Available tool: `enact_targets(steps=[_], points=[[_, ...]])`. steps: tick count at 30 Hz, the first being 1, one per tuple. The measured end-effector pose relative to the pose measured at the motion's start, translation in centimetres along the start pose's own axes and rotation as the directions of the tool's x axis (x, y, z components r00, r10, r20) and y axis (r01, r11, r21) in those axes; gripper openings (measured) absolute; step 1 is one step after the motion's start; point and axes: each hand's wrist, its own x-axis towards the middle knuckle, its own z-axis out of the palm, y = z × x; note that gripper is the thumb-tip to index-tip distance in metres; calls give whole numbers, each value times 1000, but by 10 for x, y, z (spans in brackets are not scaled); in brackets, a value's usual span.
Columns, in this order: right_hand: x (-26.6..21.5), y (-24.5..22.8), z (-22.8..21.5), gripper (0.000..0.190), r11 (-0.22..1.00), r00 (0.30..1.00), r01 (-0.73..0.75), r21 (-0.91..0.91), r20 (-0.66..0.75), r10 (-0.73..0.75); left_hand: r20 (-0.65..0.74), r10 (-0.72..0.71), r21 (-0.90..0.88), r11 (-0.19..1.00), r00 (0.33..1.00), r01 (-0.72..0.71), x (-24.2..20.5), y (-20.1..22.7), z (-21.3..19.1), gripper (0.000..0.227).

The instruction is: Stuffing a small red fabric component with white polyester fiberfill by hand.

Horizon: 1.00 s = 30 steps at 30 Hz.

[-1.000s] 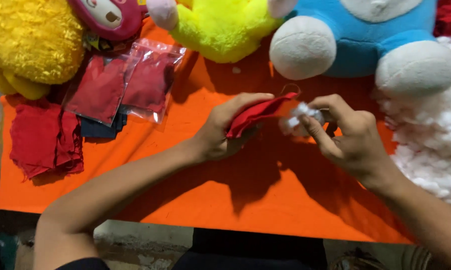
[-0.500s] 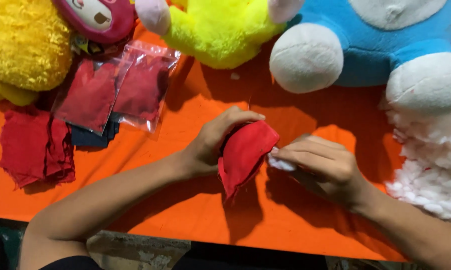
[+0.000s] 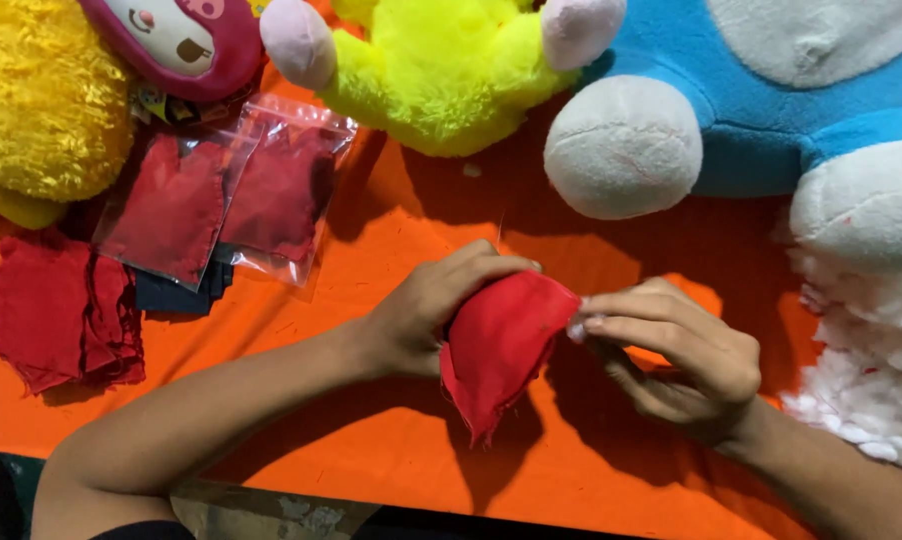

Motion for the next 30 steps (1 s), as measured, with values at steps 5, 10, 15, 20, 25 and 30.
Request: enact_targets(steps=[5, 10, 15, 20, 25, 30], points=[[-14, 9, 1, 23, 994, 999, -28, 107, 31, 25, 33, 11, -2, 1000, 999, -11, 5, 4, -2, 61], [-21, 9, 0, 23, 987, 999, 44, 155, 4, -45, 60, -28, 23, 999, 998, 27, 3, 5, -1, 61], [0, -3, -7, 22, 956, 939, 288, -62, 215, -269, 70, -42, 213, 977, 997, 26, -5, 3, 4, 51], [3, -3, -12, 17, 928, 915, 366, -74, 210, -344, 131, 78, 299, 947, 988, -114, -11, -9, 12, 66], [6, -5, -12, 13, 896, 892, 437, -85, 172, -418, 138, 126, 331, 929, 982, -165, -16, -16, 15, 79], [6, -3, -4, 11, 917, 891, 393, -66, 273, -363, 179, 86, 404, 902, 980, -152, -21, -26, 19, 77]])
